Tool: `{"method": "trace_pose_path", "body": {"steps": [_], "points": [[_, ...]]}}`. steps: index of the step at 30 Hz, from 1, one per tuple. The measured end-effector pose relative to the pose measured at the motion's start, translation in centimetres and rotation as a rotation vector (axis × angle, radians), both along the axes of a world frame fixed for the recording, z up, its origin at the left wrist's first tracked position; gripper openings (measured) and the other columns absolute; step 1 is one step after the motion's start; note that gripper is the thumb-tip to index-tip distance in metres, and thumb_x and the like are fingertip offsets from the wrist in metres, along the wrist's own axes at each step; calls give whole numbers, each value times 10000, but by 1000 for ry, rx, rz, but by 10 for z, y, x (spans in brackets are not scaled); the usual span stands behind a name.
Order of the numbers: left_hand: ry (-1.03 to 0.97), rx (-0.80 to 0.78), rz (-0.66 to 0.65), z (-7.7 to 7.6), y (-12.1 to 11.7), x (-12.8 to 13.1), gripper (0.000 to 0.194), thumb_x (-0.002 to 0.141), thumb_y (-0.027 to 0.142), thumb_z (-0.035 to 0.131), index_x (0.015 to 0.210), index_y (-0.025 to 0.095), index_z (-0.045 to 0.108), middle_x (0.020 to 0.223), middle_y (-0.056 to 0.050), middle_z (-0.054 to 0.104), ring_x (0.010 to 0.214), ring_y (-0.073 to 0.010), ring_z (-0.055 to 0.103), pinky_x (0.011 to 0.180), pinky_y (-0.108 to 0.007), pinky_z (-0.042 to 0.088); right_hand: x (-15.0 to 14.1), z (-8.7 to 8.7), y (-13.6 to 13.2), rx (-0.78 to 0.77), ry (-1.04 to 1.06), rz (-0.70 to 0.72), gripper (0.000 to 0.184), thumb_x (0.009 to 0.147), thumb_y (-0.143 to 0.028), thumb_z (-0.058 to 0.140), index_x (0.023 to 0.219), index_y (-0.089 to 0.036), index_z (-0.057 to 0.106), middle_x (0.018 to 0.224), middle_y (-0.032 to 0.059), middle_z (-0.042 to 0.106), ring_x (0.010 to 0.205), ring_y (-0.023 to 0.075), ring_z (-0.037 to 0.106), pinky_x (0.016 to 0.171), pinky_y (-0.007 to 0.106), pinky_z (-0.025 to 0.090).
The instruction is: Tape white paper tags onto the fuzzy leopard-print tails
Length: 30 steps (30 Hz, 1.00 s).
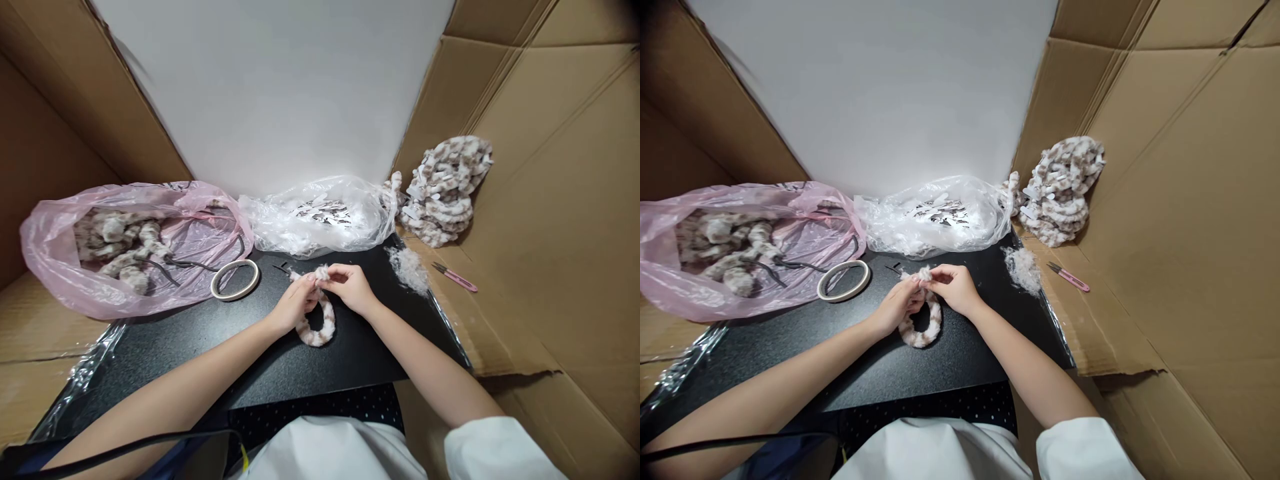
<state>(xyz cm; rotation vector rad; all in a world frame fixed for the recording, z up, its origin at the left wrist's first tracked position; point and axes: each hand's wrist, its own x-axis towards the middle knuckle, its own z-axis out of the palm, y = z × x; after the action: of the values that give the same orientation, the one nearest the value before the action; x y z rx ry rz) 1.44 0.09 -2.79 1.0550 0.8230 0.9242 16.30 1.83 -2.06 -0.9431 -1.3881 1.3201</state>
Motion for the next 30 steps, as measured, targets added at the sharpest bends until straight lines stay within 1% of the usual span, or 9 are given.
{"method": "trace_pose_path", "body": {"steps": [4,10,15,19,22,24,27,28,30], "points": [[-72,-53,12,2,-3,3,527,680,639,665,728,186,398,562,88,310,473,-45,216,438,-183,172,-7,-5,-2,-9,82,-7,321,596,-457,817,668,-176,679,721,1,604,696,146,578,693,283,479],[-92,-112,28,3,-5,6,569,655,691,658,721,174,431,556,68,370,462,-48,262,434,-184,163,-17,-15,-8,119,33,-87,336,695,-492,743,627,-172,667,683,1,533,667,139,515,621,267,412],[-88,-162,-12,5,-2,4,580,655,713,633,675,166,441,536,72,337,448,-44,245,425,-182,163,-18,-14,-12,275,-126,-121,343,778,-371,673,524,-176,550,621,-25,403,582,115,404,530,252,316],[-59,-155,-21,2,1,1,421,750,557,558,630,187,400,492,72,315,417,-59,255,418,-194,198,-16,-10,-17,374,-272,-142,344,790,-257,631,511,-187,443,629,-32,382,598,117,401,562,255,327],[-50,-133,12,0,2,0,344,752,478,525,619,193,386,475,78,300,409,-57,224,414,-194,190,-15,-7,-19,414,-346,-103,239,793,-250,629,588,-184,523,705,-12,442,685,135,456,630,263,380],[-45,-112,27,1,2,-1,331,748,446,538,609,191,377,486,80,298,421,-52,217,419,-190,183,-13,-5,-18,397,-306,-75,121,807,-279,623,737,-180,622,766,1,469,731,144,480,664,268,409],[-38,-84,34,3,1,-2,338,758,415,566,607,191,362,505,78,305,443,-54,235,430,-187,190,-9,-5,-13,326,-158,-109,233,809,-330,639,992,-191,674,816,7,500,753,144,502,691,272,432],[-38,-79,34,4,1,-2,347,758,414,573,606,193,354,510,76,308,448,-55,239,432,-187,194,-8,-5,-11,304,-120,-120,249,799,-343,654,997,-195,682,817,9,515,751,143,508,688,271,433],[-45,-78,33,6,0,-1,362,749,427,588,610,194,349,518,76,315,454,-54,239,433,-186,196,-6,-6,-8,264,-82,-113,200,774,-365,684,873,-192,703,784,9,539,730,142,515,663,268,422]]}}
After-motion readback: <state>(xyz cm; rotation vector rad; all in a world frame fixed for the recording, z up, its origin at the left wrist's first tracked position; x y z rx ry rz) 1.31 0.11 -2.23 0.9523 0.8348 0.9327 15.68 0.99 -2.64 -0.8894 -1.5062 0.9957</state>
